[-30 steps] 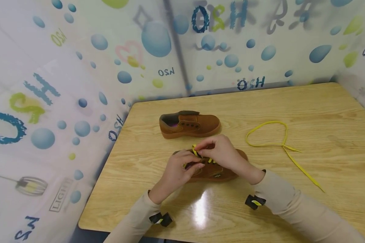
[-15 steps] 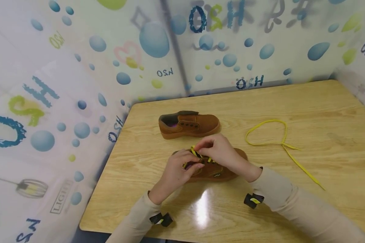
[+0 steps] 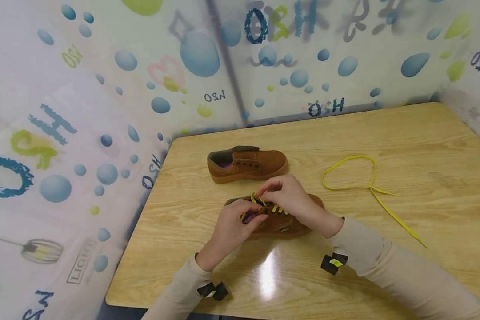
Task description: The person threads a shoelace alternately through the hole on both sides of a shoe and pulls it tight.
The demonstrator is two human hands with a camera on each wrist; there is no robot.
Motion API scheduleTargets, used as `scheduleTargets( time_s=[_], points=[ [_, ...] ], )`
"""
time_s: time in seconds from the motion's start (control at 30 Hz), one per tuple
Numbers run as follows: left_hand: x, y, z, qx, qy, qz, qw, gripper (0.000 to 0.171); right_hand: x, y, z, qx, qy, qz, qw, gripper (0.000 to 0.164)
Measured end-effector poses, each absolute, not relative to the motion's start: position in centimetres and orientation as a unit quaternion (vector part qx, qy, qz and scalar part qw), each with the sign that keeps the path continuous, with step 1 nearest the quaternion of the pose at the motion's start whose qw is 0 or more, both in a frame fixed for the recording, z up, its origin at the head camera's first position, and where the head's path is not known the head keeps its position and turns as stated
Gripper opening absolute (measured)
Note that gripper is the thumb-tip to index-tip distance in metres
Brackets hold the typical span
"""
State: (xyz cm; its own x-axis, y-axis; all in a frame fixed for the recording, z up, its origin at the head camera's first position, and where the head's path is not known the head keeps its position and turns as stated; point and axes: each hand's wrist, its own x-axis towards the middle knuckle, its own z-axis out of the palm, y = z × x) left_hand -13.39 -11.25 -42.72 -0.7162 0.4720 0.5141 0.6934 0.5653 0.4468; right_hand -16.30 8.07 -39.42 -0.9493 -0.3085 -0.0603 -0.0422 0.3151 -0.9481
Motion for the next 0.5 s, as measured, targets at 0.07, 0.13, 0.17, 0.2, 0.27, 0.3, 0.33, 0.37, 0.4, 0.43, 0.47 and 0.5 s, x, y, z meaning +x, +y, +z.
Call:
scheduleTargets(
  time_s=[0.07, 0.13, 0.17, 0.2, 0.27, 0.3, 0.33, 0.37, 0.4, 0.43, 0.47, 0.5],
  points=[
    [-13.35, -11.16, -42.74, -0.331, -0.865, -0.338, 0.17, 0.014, -16.27, 8.13, -39.48, -0.103, 0.798, -0.582, 0.119, 0.015],
    [-13.35, -11.09, -42.77, -0.331, -0.858, -0.352, 0.172, 0.013, -16.22, 8.16, -39.44, -0.098, 0.794, -0.585, 0.129, 0.016],
    [-13.37, -11.07, -42.79, -0.334, -0.855, -0.356, 0.175, 0.013, -16.17, 8.17, -39.38, -0.099, 0.794, -0.585, 0.134, 0.016],
    [-13.4, -11.03, -42.81, -0.337, -0.853, -0.358, 0.178, 0.013, -16.15, 8.2, -39.34, -0.1, 0.794, -0.584, 0.138, 0.016],
    [-13.46, -10.95, -42.88, -0.344, -0.849, -0.358, 0.182, 0.012, -16.14, 8.27, -39.29, -0.101, 0.797, -0.578, 0.144, 0.016],
    [-13.49, -10.9, -42.9, -0.347, -0.848, -0.356, 0.183, 0.012, -16.13, 8.31, -39.27, -0.101, 0.798, -0.576, 0.147, 0.016],
    [-13.5, -10.85, -42.9, -0.348, -0.848, -0.354, 0.185, 0.012, -16.13, 8.33, -39.24, -0.102, 0.799, -0.573, 0.148, 0.016],
    [-13.5, -10.8, -42.88, -0.348, -0.849, -0.352, 0.186, 0.012, -16.15, 8.35, -39.23, -0.104, 0.8, -0.571, 0.149, 0.016],
    [-13.49, -10.75, -42.87, -0.348, -0.849, -0.351, 0.186, 0.012, -16.16, 8.36, -39.2, -0.107, 0.801, -0.57, 0.15, 0.017],
    [-13.48, -10.7, -42.84, -0.348, -0.85, -0.349, 0.187, 0.012, -16.15, 8.36, -39.19, -0.109, 0.802, -0.567, 0.151, 0.017],
    [-13.46, -10.65, -42.81, -0.346, -0.851, -0.347, 0.187, 0.012, -16.14, 8.36, -39.17, -0.112, 0.803, -0.566, 0.151, 0.017],
    [-13.44, -10.61, -42.78, -0.345, -0.853, -0.345, 0.187, 0.013, -16.12, 8.36, -39.15, -0.113, 0.804, -0.564, 0.151, 0.016]
  ],
)
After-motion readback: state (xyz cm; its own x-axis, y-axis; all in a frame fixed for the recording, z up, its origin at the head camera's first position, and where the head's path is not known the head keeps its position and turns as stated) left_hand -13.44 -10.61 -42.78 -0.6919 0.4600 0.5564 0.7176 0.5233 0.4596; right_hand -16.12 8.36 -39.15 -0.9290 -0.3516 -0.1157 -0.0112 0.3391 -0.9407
